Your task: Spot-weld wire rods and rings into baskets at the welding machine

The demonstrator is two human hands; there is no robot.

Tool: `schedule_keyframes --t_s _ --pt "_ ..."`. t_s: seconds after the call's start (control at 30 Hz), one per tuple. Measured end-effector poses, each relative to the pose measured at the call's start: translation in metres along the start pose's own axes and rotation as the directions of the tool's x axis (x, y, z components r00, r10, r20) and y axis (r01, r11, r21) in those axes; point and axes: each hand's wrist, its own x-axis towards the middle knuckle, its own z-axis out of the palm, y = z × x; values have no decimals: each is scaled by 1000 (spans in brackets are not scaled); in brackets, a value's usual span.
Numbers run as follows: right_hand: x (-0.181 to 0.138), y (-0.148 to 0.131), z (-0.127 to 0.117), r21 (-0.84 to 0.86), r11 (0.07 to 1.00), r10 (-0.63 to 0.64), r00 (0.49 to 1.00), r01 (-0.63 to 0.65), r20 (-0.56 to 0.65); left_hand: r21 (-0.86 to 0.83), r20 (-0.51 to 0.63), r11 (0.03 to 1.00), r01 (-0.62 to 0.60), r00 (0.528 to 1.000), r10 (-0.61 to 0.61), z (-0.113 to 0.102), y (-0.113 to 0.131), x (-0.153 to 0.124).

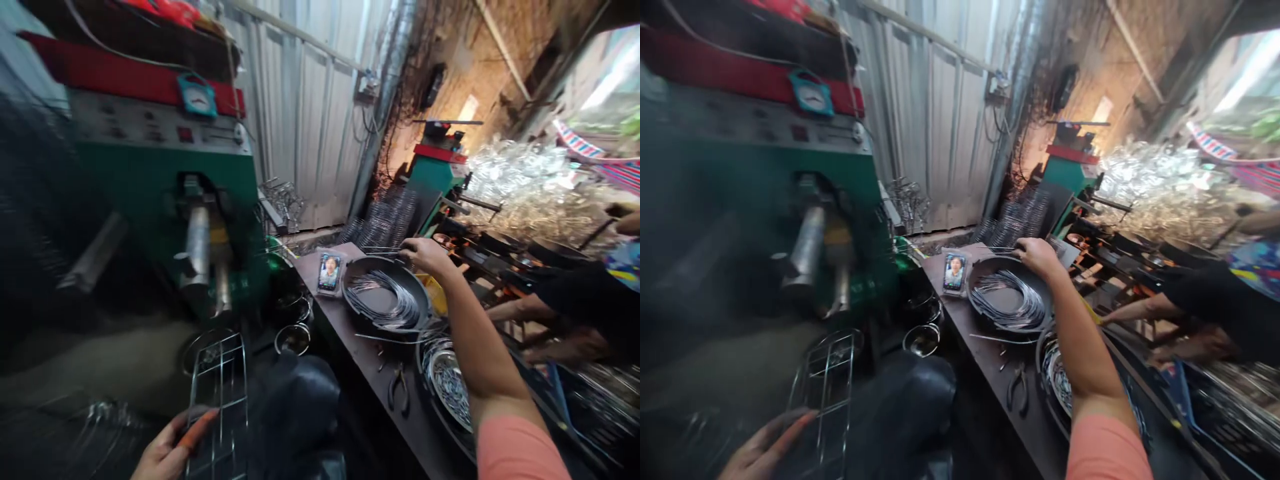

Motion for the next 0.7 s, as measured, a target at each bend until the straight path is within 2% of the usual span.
schedule_keyframes --t_s 0.07,0.13,0.2,0.27,0.37,0.47,0.6,0.7 --pt "-8 -23 -5 263 959 -108 994 106 -5 -112 -45 994 1 999 -7 2 10 -3" --pt "-12 -52 4 511 844 -197 980 164 10 -209 -95 978 -13 995 -7 2 20 -3" --pt "-15 -86 24 689 704 -266 963 172 31 -277 -113 959 -53 993 22 1 30 0" --pt "-17 -119 52 799 584 -317 946 145 60 -303 -129 947 -105 989 69 -3 38 4" --pt "-19 -164 99 882 459 -356 932 110 69 -303 -169 941 -149 981 100 -10 47 11" --pt "-19 -196 139 915 380 -311 950 133 -9 -315 -194 941 -124 979 64 -15 52 18" --pt "-20 -226 179 926 325 -232 965 193 -120 -360 -189 927 -106 981 39 -13 53 30" --pt "-22 -241 199 914 320 -241 955 248 -175 -387 -158 916 -105 986 46 -9 52 40"
